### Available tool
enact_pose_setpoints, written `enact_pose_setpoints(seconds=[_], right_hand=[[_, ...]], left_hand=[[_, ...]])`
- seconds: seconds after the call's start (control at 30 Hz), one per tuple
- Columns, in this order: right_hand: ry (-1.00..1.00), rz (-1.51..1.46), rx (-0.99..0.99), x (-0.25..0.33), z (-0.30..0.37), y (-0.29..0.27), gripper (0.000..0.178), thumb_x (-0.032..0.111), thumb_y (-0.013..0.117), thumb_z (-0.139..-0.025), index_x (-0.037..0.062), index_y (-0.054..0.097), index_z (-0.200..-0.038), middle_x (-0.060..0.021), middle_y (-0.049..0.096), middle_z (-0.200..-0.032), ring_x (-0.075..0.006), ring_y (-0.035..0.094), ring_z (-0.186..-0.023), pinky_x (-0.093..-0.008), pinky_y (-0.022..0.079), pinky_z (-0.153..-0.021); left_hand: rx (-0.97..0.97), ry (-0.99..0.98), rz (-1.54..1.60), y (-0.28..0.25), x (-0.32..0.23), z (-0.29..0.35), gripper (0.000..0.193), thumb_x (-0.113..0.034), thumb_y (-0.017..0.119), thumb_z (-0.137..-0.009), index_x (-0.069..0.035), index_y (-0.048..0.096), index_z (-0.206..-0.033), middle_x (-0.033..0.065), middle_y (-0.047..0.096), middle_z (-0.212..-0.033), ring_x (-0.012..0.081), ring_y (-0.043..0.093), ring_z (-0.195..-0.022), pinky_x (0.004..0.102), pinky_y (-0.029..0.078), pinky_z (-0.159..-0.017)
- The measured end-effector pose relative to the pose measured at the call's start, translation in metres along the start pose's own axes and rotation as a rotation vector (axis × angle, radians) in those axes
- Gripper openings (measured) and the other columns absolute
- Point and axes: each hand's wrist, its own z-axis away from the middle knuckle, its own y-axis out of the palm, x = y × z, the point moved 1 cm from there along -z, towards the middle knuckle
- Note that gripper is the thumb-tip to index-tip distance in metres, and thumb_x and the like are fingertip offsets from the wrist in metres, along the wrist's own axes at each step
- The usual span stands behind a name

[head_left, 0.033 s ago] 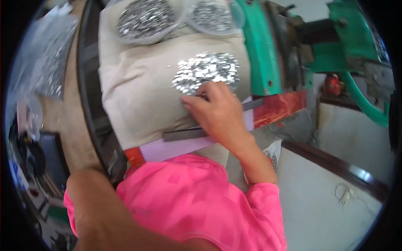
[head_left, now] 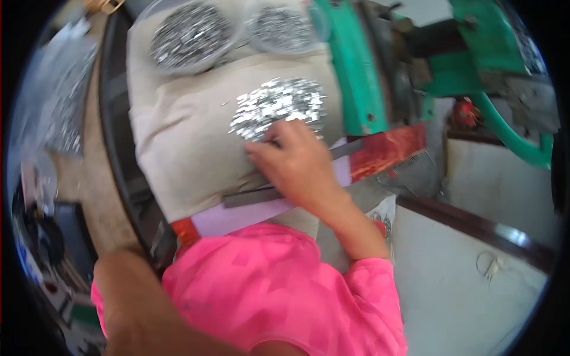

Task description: The person arranges metal zipper teeth into a grooved metal strip by hand, presses the strip using a stamping machine, and wipes their hands with a cloth.

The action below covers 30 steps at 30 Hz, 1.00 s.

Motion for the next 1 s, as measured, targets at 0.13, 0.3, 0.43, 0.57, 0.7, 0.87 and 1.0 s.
enact_pose_setpoints(seconds=[0.13, 0.3, 0.43, 0.57, 0.7, 0.87, 1.0], right_hand=[[0.012, 0.006, -0.014, 0.007, -0.008, 0.003, 0.011, 0.014, 0.074, -0.075, 0.0117, 0.074, -0.086, -0.0045, 0.057, -0.087, -0.0241, 0.058, -0.084, -0.0362, 0.049, -0.069], [-0.047, 0.048, -0.059, 0.008, -0.011, 0.010, 0.006, 0.014, 0.072, -0.074, 0.0094, 0.073, -0.078, -0.0042, 0.056, -0.086, -0.0231, 0.057, -0.084, -0.0356, 0.050, -0.069], [0.030, 0.082, -0.048, 0.003, -0.010, 0.011, 0.008, 0.015, 0.075, -0.073, 0.0085, 0.069, -0.073, -0.0039, 0.056, -0.085, -0.0234, 0.057, -0.082, -0.0363, 0.050, -0.069], [-0.018, 0.052, -0.097, 0.002, -0.012, 0.008, 0.006, 0.010, 0.064, -0.072, 0.0052, 0.064, -0.068, -0.0085, 0.054, -0.082, -0.0262, 0.056, -0.082, -0.0362, 0.048, -0.067], [-0.014, 0.045, -0.120, 0.002, -0.010, 0.010, 0.004, 0.008, 0.065, -0.071, 0.0050, 0.064, -0.069, -0.0076, 0.053, -0.080, -0.0253, 0.055, -0.080, -0.0366, 0.048, -0.066], [-0.040, 0.045, -0.075, 0.003, -0.011, 0.015, 0.006, 0.009, 0.064, -0.073, 0.0040, 0.062, -0.070, -0.0083, 0.054, -0.083, -0.0254, 0.055, -0.083, -0.0364, 0.048, -0.068], [-0.029, 0.029, -0.112, 0.004, -0.009, 0.014, 0.006, 0.010, 0.065, -0.072, 0.0042, 0.063, -0.071, -0.0081, 0.053, -0.083, -0.0253, 0.055, -0.082, -0.0362, 0.048, -0.068]], left_hand=[[0.042, 0.078, 0.143, 0.033, 0.005, -0.028, 0.037, -0.013, 0.061, -0.091, -0.009, 0.052, -0.127, 0.0176, 0.056, -0.120, 0.0319, 0.064, -0.099, 0.0363, 0.055, -0.075], [0.131, 0.101, 0.213, 0.052, 0.002, -0.035, 0.036, -0.013, 0.062, -0.089, -0.008, 0.053, -0.124, 0.0168, 0.057, -0.118, 0.0315, 0.064, -0.098, 0.0365, 0.055, -0.075], [0.226, 0.033, 0.138, 0.040, -0.002, -0.027, 0.035, -0.012, 0.063, -0.088, -0.008, 0.054, -0.123, 0.0162, 0.058, -0.117, 0.0312, 0.064, -0.097, 0.0367, 0.055, -0.075], [0.336, -0.046, 0.049, 0.023, -0.006, -0.018, 0.034, -0.012, 0.063, -0.087, -0.007, 0.055, -0.121, 0.0156, 0.059, -0.115, 0.0309, 0.065, -0.097, 0.0368, 0.055, -0.074], [0.438, -0.049, 0.017, 0.014, 0.002, -0.018, 0.034, -0.012, 0.064, -0.087, -0.007, 0.056, -0.119, 0.0150, 0.060, -0.114, 0.0306, 0.065, -0.096, 0.0369, 0.055, -0.074], [0.511, -0.054, 0.002, 0.022, 0.000, -0.025, 0.032, -0.011, 0.065, -0.085, -0.006, 0.058, -0.117, 0.0143, 0.061, -0.112, 0.0302, 0.065, -0.095, 0.0371, 0.054, -0.074], [0.574, -0.064, -0.008, 0.024, 0.000, -0.026, 0.031, -0.011, 0.066, -0.084, -0.006, 0.059, -0.115, 0.0137, 0.062, -0.110, 0.0299, 0.066, -0.094, 0.0372, 0.054, -0.074]])
